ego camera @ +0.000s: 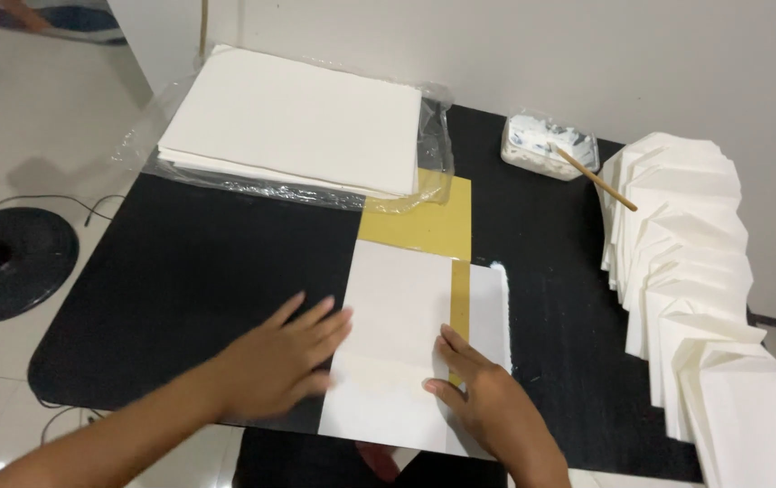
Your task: The person applies white adhesive to the edges of a folded white paper box using a brush, then places a yellow paper sheet on top and presses it down. They continue applying adhesive to the edges of the yellow sheet and smooth it onto the white box.
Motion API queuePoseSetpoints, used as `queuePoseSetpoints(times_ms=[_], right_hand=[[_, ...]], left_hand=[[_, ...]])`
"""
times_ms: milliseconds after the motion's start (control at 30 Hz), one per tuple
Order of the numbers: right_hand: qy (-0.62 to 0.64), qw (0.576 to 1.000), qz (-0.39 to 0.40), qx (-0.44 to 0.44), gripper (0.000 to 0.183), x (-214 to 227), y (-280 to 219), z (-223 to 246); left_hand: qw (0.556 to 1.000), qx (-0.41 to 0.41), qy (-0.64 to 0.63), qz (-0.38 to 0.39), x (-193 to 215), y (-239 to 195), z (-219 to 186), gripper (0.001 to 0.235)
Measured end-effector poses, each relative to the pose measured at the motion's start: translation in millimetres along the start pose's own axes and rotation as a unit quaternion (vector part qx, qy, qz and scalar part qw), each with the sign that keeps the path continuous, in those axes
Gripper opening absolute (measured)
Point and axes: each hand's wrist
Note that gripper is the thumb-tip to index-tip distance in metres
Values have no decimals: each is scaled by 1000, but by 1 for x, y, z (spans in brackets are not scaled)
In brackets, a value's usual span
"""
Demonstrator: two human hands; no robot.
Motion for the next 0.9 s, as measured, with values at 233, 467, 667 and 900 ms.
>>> queuePoseSetpoints(times_ms=[233, 467, 667, 900], right_hand=[[-11, 997, -39, 69, 63, -4, 2, -6], [-18, 1000, -5, 11, 66, 2, -1, 4], [-17, 1000, 2, -12, 66, 5, -3, 13], [-11, 1000, -17, 13, 66, -1, -5, 8]], left_hand=[[995, 52, 61, 52, 6, 72, 75, 84], [995, 66, -7, 70, 11, 54, 50, 103], [974, -29, 210, -74, -5, -9, -3, 133], [992, -54, -116, 12, 33, -23, -28, 93]])
Point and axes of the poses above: each hand's wrist, its own y-axis towards the middle knuckle, its own x-axis out of the back of the hand, z = x × y, and after that the axes turned 3 degrees about y, right-handed
